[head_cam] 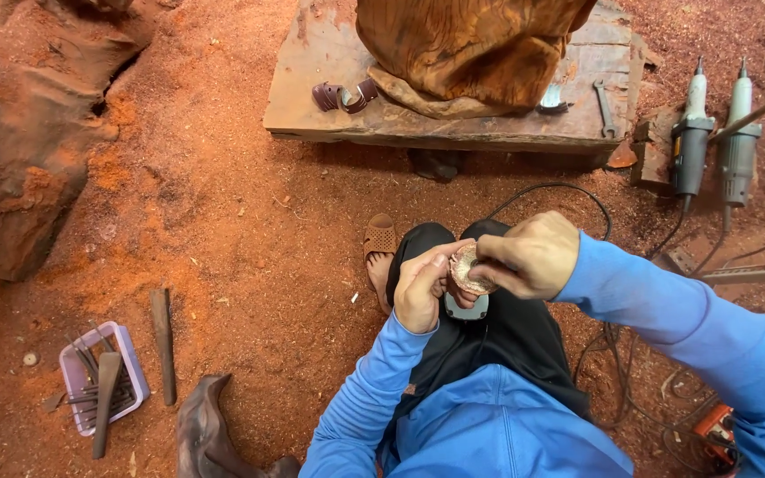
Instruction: Replacing the sandpaper on a handheld power sanding tool by peeling off the old abrasive and attaching new pieces.
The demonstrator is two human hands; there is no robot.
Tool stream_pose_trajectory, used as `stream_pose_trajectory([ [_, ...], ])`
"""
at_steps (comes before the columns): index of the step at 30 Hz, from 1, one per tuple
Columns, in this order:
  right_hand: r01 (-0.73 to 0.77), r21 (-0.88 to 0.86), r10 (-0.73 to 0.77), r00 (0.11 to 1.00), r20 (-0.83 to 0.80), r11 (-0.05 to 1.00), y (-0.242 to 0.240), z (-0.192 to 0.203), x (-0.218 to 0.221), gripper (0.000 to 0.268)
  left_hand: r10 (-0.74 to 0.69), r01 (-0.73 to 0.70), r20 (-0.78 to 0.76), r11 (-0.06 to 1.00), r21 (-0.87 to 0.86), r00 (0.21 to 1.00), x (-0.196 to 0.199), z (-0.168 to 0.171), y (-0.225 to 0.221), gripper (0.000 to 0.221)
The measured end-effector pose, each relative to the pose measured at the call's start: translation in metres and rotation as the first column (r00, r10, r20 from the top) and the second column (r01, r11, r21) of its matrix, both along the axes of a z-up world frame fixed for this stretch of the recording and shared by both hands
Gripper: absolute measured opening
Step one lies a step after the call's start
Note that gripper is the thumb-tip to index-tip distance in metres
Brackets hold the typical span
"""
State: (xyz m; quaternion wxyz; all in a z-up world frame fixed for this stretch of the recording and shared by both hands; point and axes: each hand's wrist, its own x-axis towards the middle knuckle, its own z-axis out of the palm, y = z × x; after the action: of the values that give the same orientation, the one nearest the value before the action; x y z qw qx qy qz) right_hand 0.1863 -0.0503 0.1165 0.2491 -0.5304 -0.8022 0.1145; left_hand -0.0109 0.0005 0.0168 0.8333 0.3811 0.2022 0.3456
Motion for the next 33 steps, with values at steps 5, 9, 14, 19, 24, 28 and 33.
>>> stream_pose_trajectory([
  [5, -0.078, 0.062, 0.087, 0.984, -0.154, 0.995, 0.004, 0.014, 0.0, 0.011, 0.017, -0.01, -0.057, 0.994, 0.106, 0.998, -0.001, 0.001, 0.001, 0.043],
  [9, 0.016, -0.076, -0.067, 0.663, -0.745, 0.997, -0.013, 0.053, 0.003, 0.007, 0.039, -0.007, -0.146, 0.977, 0.213, 0.988, -0.002, 0.009, 0.0, 0.037],
  [14, 0.146, -0.367, -0.385, 0.124, -0.914, 0.919, -0.041, -0.04, 0.009, 0.019, 0.04, 0.04, -0.244, 0.948, 0.315, 0.969, -0.006, 0.026, 0.007, 0.035],
  [19, 0.109, -0.637, -0.644, 0.04, -0.764, 0.763, -0.057, -0.091, -0.008, 0.042, -0.016, 0.081, -0.242, 0.962, 0.26, 0.97, -0.002, 0.019, 0.006, 0.033],
  [24, 0.156, -0.699, -0.678, 0.46, -0.574, 0.698, -0.039, -0.102, -0.011, 0.014, 0.021, 0.042, -0.26, 0.972, 0.232, 0.965, -0.004, 0.031, 0.004, 0.035],
  [28, 0.098, -0.696, -0.666, 0.412, -0.622, 0.711, -0.036, -0.107, -0.011, 0.015, 0.064, 0.032, -0.277, 0.944, 0.329, 0.959, -0.005, 0.031, 0.007, 0.032],
  [33, -0.074, -0.606, -0.609, -0.02, -0.793, 0.792, -0.043, -0.089, -0.034, 0.016, 0.11, 0.065, -0.385, 0.908, 0.414, 0.916, -0.003, 0.042, -0.001, 0.03],
])
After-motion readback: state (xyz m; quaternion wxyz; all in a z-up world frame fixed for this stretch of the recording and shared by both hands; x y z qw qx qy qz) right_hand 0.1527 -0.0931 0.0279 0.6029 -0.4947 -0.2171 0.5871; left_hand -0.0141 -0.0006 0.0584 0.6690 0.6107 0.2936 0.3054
